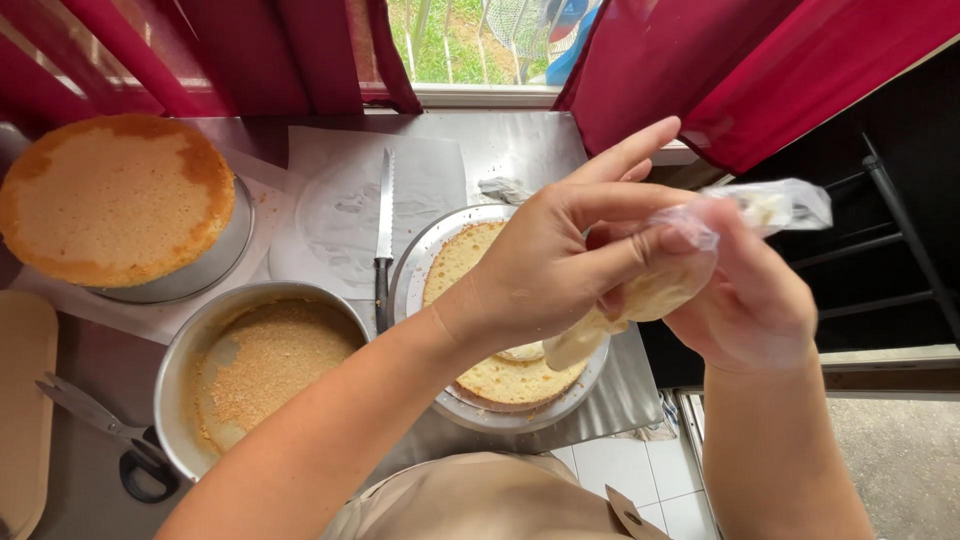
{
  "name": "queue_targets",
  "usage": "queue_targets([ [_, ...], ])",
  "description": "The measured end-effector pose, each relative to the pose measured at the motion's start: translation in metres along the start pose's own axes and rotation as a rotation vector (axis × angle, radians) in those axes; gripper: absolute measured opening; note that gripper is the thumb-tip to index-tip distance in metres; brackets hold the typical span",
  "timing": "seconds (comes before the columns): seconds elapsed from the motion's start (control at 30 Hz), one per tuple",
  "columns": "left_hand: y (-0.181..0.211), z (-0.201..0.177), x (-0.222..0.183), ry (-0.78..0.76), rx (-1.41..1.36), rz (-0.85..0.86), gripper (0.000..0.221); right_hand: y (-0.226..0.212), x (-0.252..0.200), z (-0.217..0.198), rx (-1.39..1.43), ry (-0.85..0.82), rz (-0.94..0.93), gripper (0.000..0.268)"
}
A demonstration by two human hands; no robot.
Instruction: The person pipes cream from a plastic piping bag in a spiral onto a round sponge cake layer, then spreads the cream evenly over the top with a spatula. They refill the piping bag with cream from a mixing bowl using a spatula, pipe more cream onto a second cake layer, and spread it smooth with the spatula.
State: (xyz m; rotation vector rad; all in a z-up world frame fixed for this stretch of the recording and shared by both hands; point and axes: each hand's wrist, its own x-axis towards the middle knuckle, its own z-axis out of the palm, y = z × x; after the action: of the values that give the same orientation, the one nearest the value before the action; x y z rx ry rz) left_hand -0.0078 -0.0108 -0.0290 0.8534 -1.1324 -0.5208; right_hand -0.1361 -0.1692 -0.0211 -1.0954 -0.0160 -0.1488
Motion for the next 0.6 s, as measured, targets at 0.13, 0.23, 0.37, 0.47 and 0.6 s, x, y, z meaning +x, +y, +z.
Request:
queue_targets([
  [0.13, 0.005, 0.008, 0.003, 0.043, -0.027, -0.086, 0.025, 0.0, 0.001, 0.0, 0.063, -0.36, -0.103, 0.063],
  [0.23, 0.004, 0.014, 0.005, 0.083, 0.133, -0.057, 0.019, 0.007, -0.006, -0.005, -0.008, -0.31, -0.17, 0.061],
  [0.37, 0.008, 0.026, 0.005, 0.258, 0.388, 0.087, 0.015, 0.014, -0.006, 0.008, -0.187, -0.048, -0.249, 0.051],
  [0.47, 0.024, 0.034, 0.008, 0.335, 0.517, 0.145, 0.019, 0.021, -0.007, 0.007, -0.235, -0.014, -0.308, 0.049],
  [0.6, 0.008, 0.032, 0.006, 0.355, 0.449, 0.124, 0.013, 0.03, -0.006, -0.003, -0.133, -0.094, -0.386, 0.045],
])
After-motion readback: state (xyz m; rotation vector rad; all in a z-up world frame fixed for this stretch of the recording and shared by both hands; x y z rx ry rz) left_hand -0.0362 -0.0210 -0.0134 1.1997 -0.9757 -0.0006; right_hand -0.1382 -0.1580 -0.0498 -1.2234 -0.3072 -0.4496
